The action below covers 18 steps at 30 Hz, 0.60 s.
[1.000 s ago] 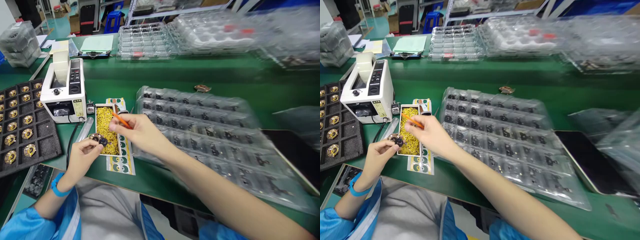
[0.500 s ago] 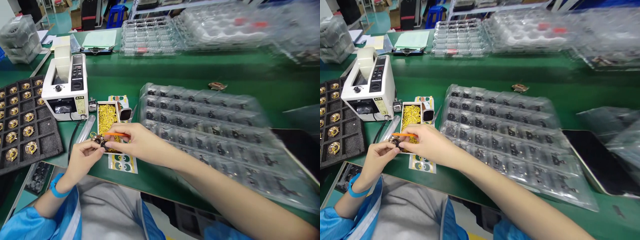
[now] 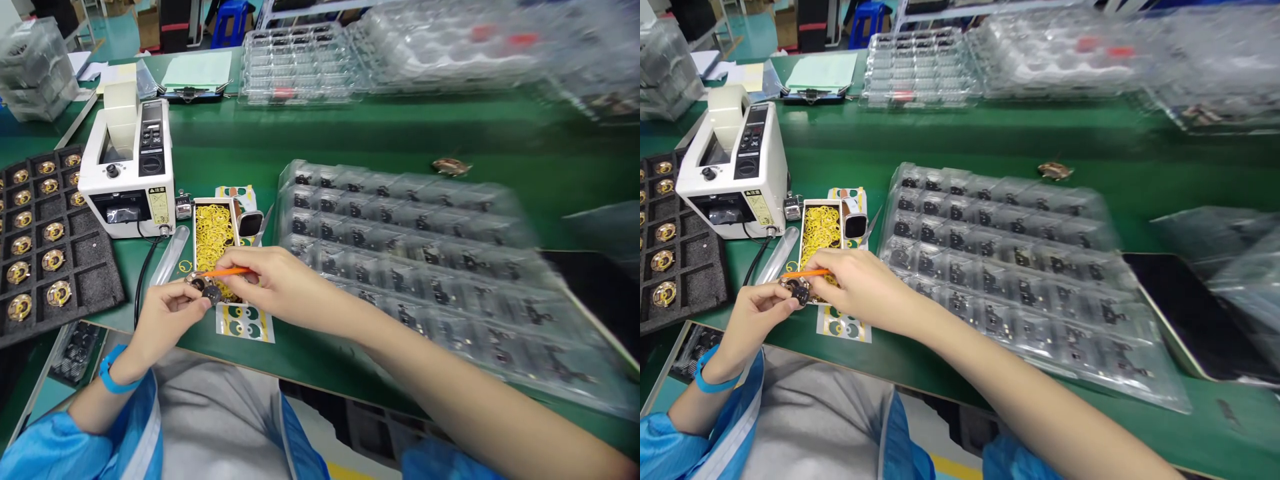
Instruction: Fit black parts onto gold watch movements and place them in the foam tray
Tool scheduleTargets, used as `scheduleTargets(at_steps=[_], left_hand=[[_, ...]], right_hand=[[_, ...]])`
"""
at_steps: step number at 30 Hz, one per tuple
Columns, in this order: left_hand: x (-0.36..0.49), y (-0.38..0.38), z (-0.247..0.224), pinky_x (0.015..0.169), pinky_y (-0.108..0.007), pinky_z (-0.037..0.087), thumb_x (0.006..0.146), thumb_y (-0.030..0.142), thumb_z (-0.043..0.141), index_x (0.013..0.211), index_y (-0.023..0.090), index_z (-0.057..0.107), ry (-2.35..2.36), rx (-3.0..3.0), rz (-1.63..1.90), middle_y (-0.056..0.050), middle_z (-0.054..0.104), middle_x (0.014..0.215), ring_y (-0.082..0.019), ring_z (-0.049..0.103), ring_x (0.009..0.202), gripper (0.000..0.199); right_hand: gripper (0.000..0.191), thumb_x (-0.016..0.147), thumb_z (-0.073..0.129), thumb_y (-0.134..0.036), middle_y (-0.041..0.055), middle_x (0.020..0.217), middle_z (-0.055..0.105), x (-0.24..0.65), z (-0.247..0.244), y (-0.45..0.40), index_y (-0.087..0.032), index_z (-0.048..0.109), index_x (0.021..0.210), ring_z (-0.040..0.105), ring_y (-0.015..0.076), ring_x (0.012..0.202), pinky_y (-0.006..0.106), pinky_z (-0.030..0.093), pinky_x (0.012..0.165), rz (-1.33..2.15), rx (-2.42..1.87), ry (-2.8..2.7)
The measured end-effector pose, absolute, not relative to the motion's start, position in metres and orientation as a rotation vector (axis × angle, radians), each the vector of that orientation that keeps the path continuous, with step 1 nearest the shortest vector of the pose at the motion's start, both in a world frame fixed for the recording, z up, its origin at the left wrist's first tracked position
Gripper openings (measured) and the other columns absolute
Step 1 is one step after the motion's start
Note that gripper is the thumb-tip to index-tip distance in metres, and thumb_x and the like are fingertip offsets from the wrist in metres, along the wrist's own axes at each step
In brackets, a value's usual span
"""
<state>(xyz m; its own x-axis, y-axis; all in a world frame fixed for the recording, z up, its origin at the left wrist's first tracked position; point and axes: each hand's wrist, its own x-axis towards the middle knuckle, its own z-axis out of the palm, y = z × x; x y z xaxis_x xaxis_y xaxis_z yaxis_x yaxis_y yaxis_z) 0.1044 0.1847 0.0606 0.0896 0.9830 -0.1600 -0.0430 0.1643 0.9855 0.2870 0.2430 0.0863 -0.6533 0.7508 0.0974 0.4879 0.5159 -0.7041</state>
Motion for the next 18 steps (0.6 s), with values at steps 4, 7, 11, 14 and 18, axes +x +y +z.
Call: scheduleTargets(at_steps=[4,7,11,14,18], left_hand=[[0.104,0.184,0.062,0.05,-0.019,0.037,0.071,0.021,0.07,0.056,0.014,0.065,1.193,1.142,1.081,0.002,0.05,0.059,-0.009,0.043,0.054,0.017],[0.106,0.182,0.061,0.051,-0.019,0.041,0.071,0.018,0.068,0.057,0.015,0.066,1.21,1.219,1.122,0.002,0.05,0.061,-0.009,0.045,0.055,0.015],[0.108,0.179,0.058,0.053,-0.019,0.045,0.074,0.017,0.066,0.059,0.015,0.068,1.236,1.285,1.15,0.0,0.054,0.063,-0.011,0.049,0.058,0.015],[0.108,0.178,0.057,0.054,-0.018,0.046,0.074,0.017,0.065,0.06,0.015,0.068,1.239,1.282,1.155,0.0,0.055,0.065,-0.01,0.052,0.06,0.014],[0.108,0.177,0.056,0.055,-0.018,0.047,0.075,0.017,0.065,0.061,0.015,0.068,1.228,1.297,1.158,0.0,0.057,0.067,-0.01,0.055,0.062,0.015]], right_hand=[[0.019,0.088,0.059,-0.024,0.0,0.065,0.059,0.287,0.087,0.242,-0.015,0.066,0.074,0.044,0.0104,0.056,0.023,0.03,0.056,0.869,-1.038,-2.38],[0.017,0.084,0.06,-0.016,-0.0028,0.058,0.053,0.281,0.086,0.237,-0.016,0.063,0.067,0.038,0.0087,0.051,0.023,0.028,0.053,0.845,-1.043,-2.377],[0.016,0.079,0.057,-0.011,-0.0036,0.057,0.052,0.276,0.083,0.232,-0.016,0.059,0.064,0.038,0.008,0.051,0.022,0.028,0.052,0.872,-1.081,-2.316],[0.015,0.079,0.055,-0.011,-0.0026,0.059,0.055,0.277,0.082,0.23,-0.016,0.061,0.066,0.04,0.0081,0.052,0.021,0.029,0.052,0.91,-1.075,-2.272],[0.015,0.081,0.058,-0.016,-0.0028,0.059,0.054,0.278,0.082,0.229,-0.015,0.061,0.066,0.04,0.0078,0.052,0.021,0.029,0.052,0.958,-1.034,-2.229]])
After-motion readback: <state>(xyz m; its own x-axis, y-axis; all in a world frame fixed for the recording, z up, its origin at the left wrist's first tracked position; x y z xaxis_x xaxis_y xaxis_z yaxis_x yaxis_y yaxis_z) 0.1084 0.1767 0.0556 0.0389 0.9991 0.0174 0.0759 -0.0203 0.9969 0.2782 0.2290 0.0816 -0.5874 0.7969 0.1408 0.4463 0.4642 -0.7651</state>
